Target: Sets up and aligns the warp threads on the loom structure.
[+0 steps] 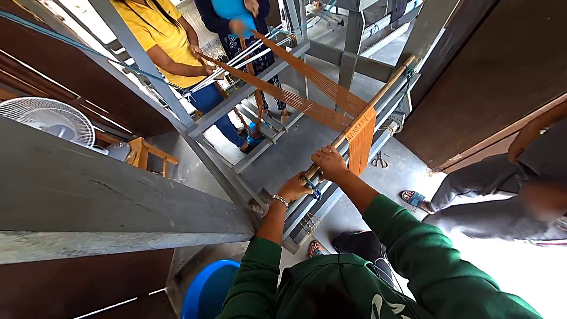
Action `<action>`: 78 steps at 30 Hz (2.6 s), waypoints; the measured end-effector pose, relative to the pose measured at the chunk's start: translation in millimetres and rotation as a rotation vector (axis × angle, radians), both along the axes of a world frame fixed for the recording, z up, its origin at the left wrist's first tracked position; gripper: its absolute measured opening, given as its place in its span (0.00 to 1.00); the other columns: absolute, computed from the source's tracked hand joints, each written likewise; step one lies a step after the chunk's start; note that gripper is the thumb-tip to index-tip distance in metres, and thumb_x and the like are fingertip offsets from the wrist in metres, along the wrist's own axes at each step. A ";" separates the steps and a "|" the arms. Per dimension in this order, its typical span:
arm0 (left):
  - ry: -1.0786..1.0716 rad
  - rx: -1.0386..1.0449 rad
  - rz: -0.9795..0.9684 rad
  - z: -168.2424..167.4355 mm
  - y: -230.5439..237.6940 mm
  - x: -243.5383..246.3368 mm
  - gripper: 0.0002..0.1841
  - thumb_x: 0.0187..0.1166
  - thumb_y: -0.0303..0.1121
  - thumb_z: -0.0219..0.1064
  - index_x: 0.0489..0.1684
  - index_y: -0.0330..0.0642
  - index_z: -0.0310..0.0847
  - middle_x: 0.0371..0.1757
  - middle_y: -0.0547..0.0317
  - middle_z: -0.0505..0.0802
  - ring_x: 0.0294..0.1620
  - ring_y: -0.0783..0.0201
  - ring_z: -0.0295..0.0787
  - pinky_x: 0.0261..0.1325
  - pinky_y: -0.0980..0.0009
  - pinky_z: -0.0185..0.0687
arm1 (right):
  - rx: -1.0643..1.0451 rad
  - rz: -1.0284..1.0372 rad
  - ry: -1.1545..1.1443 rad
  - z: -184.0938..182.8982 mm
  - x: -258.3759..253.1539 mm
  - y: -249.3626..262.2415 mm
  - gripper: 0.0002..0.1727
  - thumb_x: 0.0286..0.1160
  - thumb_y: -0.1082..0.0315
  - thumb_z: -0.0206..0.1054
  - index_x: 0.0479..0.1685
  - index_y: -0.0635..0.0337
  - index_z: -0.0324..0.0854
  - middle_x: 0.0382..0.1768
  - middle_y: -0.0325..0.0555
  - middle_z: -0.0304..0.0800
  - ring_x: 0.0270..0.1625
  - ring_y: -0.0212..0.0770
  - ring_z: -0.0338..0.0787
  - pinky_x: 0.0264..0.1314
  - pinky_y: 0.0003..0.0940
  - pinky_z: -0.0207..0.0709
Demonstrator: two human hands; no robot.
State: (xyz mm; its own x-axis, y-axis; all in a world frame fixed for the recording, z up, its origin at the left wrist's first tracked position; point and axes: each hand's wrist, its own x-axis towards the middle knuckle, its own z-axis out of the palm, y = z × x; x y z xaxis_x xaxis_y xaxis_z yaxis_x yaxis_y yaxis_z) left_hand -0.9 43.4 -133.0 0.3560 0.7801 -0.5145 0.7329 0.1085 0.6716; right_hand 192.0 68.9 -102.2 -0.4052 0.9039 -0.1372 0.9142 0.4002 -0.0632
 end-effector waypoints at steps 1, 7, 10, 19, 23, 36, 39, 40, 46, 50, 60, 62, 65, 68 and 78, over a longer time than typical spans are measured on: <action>0.000 -0.001 -0.002 -1.2 0.0 0.4 0.48 0.60 0.42 0.84 0.88 0.53 0.64 0.72 0.44 0.87 0.73 0.52 0.85 0.78 0.47 0.77 | 0.000 -0.002 -0.004 -0.8 0.2 -0.3 0.40 0.41 0.56 0.92 0.64 0.52 0.82 0.62 0.48 0.87 0.74 0.54 0.80 0.90 0.59 0.52; 0.014 0.004 -0.012 -1.9 -4.6 1.8 0.47 0.62 0.42 0.83 0.89 0.52 0.63 0.72 0.44 0.87 0.74 0.51 0.84 0.78 0.46 0.76 | 0.011 -0.007 0.000 -3.5 1.0 -5.5 0.41 0.41 0.56 0.92 0.65 0.53 0.83 0.61 0.48 0.88 0.73 0.54 0.81 0.89 0.59 0.54; 0.019 0.013 -0.015 -0.7 -3.6 1.7 0.47 0.64 0.42 0.82 0.89 0.51 0.63 0.73 0.43 0.86 0.75 0.51 0.83 0.80 0.47 0.75 | 0.062 0.009 0.030 -7.3 2.5 -4.0 0.40 0.39 0.57 0.93 0.61 0.54 0.84 0.59 0.49 0.89 0.70 0.55 0.82 0.87 0.59 0.58; -0.003 0.017 -0.011 -5.5 -1.8 0.9 0.45 0.67 0.40 0.82 0.88 0.46 0.64 0.70 0.40 0.88 0.72 0.50 0.86 0.78 0.47 0.77 | 0.131 0.015 0.098 -12.2 5.1 -4.0 0.40 0.32 0.62 0.95 0.58 0.56 0.84 0.56 0.52 0.90 0.68 0.57 0.84 0.87 0.60 0.59; -0.019 0.017 0.001 -2.1 -4.7 1.9 0.44 0.69 0.38 0.82 0.88 0.46 0.63 0.70 0.40 0.88 0.72 0.51 0.86 0.77 0.49 0.78 | 0.114 0.017 0.120 -11.6 5.7 -5.1 0.41 0.33 0.62 0.94 0.59 0.57 0.84 0.58 0.52 0.90 0.70 0.58 0.83 0.88 0.61 0.56; -0.014 0.015 0.023 -2.6 -6.4 2.3 0.43 0.70 0.36 0.82 0.89 0.46 0.62 0.70 0.38 0.87 0.70 0.50 0.86 0.75 0.49 0.80 | 0.165 0.003 0.215 -17.3 5.3 -5.8 0.31 0.48 0.82 0.83 0.59 0.58 0.86 0.58 0.51 0.91 0.70 0.55 0.84 0.89 0.58 0.56; -0.016 0.024 0.025 -2.5 -6.9 1.2 0.43 0.69 0.35 0.83 0.87 0.44 0.64 0.69 0.38 0.88 0.69 0.50 0.87 0.74 0.49 0.81 | 0.157 0.000 0.186 -19.5 4.1 -4.2 0.32 0.48 0.81 0.83 0.62 0.57 0.85 0.60 0.50 0.90 0.72 0.54 0.83 0.90 0.57 0.55; -0.015 0.026 0.019 -2.7 -6.7 0.6 0.43 0.69 0.35 0.83 0.87 0.44 0.64 0.70 0.39 0.87 0.70 0.50 0.86 0.75 0.49 0.80 | 0.160 -0.007 0.191 -21.5 3.2 -3.2 0.31 0.50 0.82 0.82 0.62 0.56 0.85 0.61 0.49 0.90 0.72 0.54 0.82 0.90 0.57 0.54; -0.006 0.035 0.042 2.9 -9.0 4.4 0.44 0.69 0.33 0.83 0.88 0.45 0.63 0.71 0.39 0.87 0.71 0.51 0.86 0.75 0.49 0.80 | 0.163 -0.062 0.214 -20.7 -3.2 -0.8 0.18 0.74 0.85 0.62 0.58 0.61 0.87 0.59 0.52 0.92 0.72 0.54 0.84 0.91 0.55 0.55; 0.000 0.044 0.040 0.1 -8.2 2.9 0.43 0.68 0.34 0.83 0.87 0.42 0.64 0.69 0.38 0.87 0.70 0.50 0.86 0.74 0.48 0.81 | 0.185 -0.072 0.185 -16.8 -5.0 -3.3 0.16 0.75 0.85 0.61 0.56 0.63 0.86 0.56 0.53 0.91 0.70 0.53 0.84 0.90 0.54 0.55; 0.005 0.034 0.044 1.6 -8.6 2.2 0.41 0.69 0.34 0.82 0.85 0.42 0.66 0.69 0.39 0.88 0.69 0.51 0.86 0.73 0.49 0.81 | 0.210 -0.064 0.162 -19.3 -6.1 -1.7 0.16 0.77 0.84 0.59 0.57 0.63 0.86 0.55 0.52 0.92 0.69 0.52 0.85 0.89 0.52 0.57; -0.011 0.040 0.045 -0.1 -9.2 1.3 0.41 0.69 0.34 0.83 0.85 0.42 0.66 0.69 0.40 0.88 0.69 0.52 0.87 0.73 0.49 0.82 | 0.206 -0.067 0.167 -18.8 -6.3 -2.7 0.16 0.77 0.84 0.60 0.57 0.63 0.86 0.55 0.52 0.92 0.69 0.52 0.85 0.90 0.52 0.56; -0.032 0.055 0.044 -3.1 -8.2 0.7 0.41 0.67 0.34 0.83 0.84 0.40 0.68 0.68 0.40 0.88 0.68 0.53 0.87 0.73 0.51 0.82 | 0.212 -0.072 0.165 -19.7 -6.7 -2.3 0.16 0.77 0.84 0.60 0.58 0.63 0.86 0.56 0.52 0.92 0.70 0.52 0.85 0.90 0.52 0.56; -0.034 0.045 0.057 -1.4 -9.7 1.5 0.42 0.68 0.32 0.83 0.86 0.41 0.66 0.71 0.40 0.87 0.71 0.53 0.86 0.74 0.51 0.81 | 0.195 -0.065 0.168 -18.8 -6.4 -2.9 0.17 0.75 0.84 0.62 0.59 0.62 0.86 0.57 0.53 0.91 0.71 0.53 0.84 0.91 0.53 0.55; -0.019 0.038 0.061 0.6 -10.1 2.7 0.42 0.68 0.32 0.83 0.86 0.44 0.65 0.71 0.41 0.87 0.70 0.51 0.86 0.73 0.49 0.81 | 0.230 -0.050 0.177 -21.1 -4.8 -2.6 0.16 0.76 0.84 0.61 0.57 0.63 0.86 0.56 0.54 0.92 0.69 0.53 0.85 0.89 0.54 0.58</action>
